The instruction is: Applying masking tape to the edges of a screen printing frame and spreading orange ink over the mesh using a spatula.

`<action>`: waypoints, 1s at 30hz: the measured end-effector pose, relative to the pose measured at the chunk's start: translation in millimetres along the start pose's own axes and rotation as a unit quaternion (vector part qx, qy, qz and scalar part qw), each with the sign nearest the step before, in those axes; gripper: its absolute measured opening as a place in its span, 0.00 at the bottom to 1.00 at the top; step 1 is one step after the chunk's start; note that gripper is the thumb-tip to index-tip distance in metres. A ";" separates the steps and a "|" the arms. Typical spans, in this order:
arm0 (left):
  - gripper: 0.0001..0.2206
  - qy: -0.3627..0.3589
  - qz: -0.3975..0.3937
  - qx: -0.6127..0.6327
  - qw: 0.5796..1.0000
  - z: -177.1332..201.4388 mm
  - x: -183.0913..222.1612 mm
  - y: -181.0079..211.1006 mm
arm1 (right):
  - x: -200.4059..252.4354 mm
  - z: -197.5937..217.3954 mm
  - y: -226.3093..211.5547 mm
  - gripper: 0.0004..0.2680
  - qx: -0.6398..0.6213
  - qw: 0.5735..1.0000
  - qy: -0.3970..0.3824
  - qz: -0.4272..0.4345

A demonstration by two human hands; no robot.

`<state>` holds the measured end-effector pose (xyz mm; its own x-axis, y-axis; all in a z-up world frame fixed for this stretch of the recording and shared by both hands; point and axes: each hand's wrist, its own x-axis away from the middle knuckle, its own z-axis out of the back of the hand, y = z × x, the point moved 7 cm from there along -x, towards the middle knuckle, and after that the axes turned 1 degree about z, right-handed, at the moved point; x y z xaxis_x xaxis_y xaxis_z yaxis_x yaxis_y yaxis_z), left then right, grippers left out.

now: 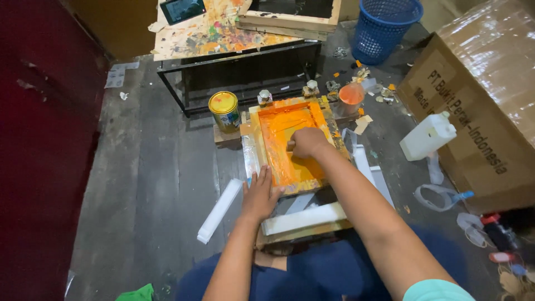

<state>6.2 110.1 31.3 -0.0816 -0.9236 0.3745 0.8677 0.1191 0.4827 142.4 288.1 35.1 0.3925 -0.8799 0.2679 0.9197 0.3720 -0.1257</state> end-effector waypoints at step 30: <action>0.36 0.009 -0.010 -0.029 0.999 -22.9 31.2 -1.3 | 92.7 -18.7 -22.2 0.16 -0.014 0.995 -0.087 0.035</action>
<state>13.8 72.8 24.2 -0.0914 -0.9320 0.3509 0.8932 0.0791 0.4427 158.2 192.7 44.9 0.4541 -0.7862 0.4192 0.8901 0.4206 -0.1754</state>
